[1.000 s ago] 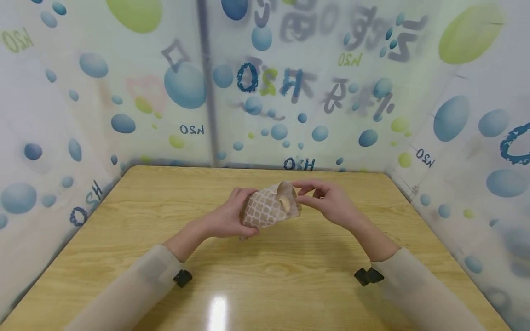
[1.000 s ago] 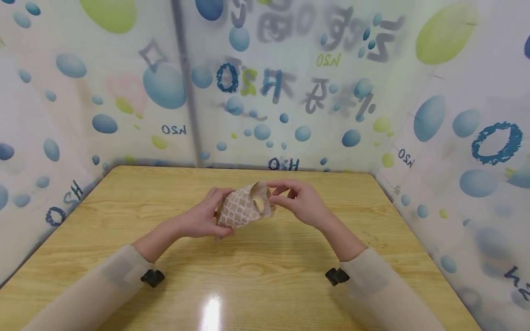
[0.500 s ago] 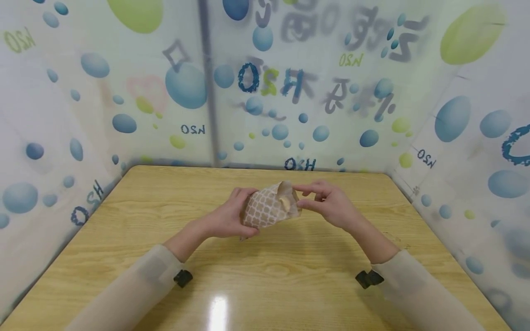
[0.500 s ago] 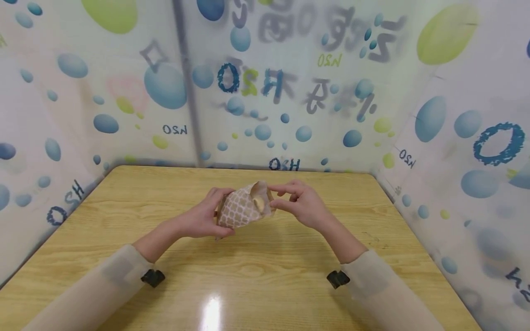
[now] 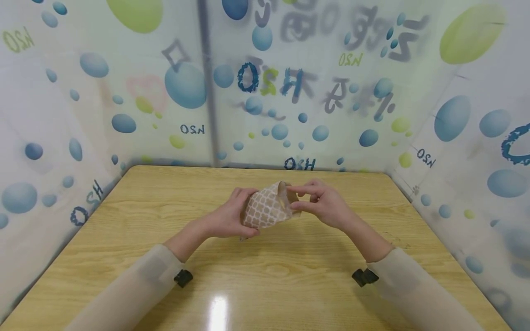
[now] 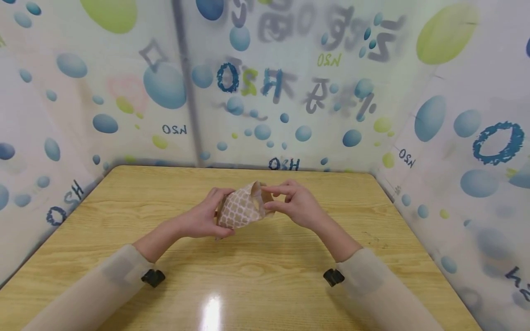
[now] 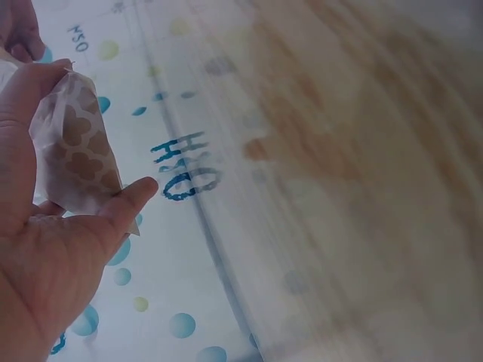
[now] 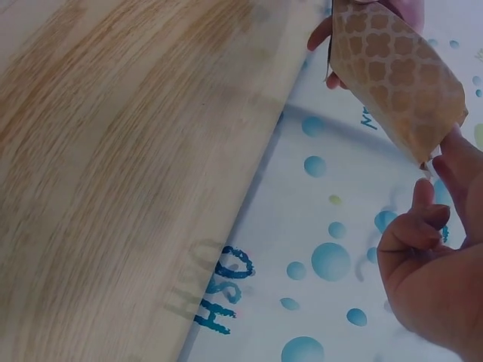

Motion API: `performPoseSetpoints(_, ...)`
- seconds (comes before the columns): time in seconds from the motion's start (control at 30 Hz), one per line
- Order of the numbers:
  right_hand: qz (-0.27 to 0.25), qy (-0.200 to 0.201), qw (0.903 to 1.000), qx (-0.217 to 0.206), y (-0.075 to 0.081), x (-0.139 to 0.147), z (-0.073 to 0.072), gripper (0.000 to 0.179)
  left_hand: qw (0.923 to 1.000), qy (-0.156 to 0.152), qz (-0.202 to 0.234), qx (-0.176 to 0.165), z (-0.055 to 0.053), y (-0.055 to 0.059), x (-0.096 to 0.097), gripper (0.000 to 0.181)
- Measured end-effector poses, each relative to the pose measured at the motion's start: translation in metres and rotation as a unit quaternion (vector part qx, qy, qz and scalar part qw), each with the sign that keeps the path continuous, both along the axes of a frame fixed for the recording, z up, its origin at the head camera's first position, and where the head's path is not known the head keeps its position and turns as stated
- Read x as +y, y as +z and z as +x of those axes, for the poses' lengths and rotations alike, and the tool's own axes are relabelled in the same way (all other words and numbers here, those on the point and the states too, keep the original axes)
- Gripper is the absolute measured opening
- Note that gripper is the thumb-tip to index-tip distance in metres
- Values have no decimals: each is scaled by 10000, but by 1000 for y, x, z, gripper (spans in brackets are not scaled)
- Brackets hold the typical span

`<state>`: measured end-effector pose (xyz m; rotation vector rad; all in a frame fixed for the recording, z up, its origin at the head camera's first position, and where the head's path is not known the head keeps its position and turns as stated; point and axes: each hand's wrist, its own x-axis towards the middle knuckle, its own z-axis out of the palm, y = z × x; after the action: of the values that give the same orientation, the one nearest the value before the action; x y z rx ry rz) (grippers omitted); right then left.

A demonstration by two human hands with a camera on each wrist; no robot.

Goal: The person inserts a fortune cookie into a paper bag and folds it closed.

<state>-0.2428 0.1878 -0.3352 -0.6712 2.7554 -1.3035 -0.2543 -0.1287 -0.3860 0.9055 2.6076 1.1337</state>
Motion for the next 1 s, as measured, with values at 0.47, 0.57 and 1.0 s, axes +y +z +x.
performPoseSetpoints(0.47,74,126,9999,-59,-4,-7,-3,44,9999,-53,-146,-18,-2,-4,2,107)
performPoseSetpoints(0.57,112,129,9998,-65,-4,-8,-3,45,9999,-66,-145,-29,-2,-4,3,107)
performPoseSetpoints(1.0,456,159,9988,75,-6,-16,-5,40,9998,-71,-162,-71,-1,-3,6,108)
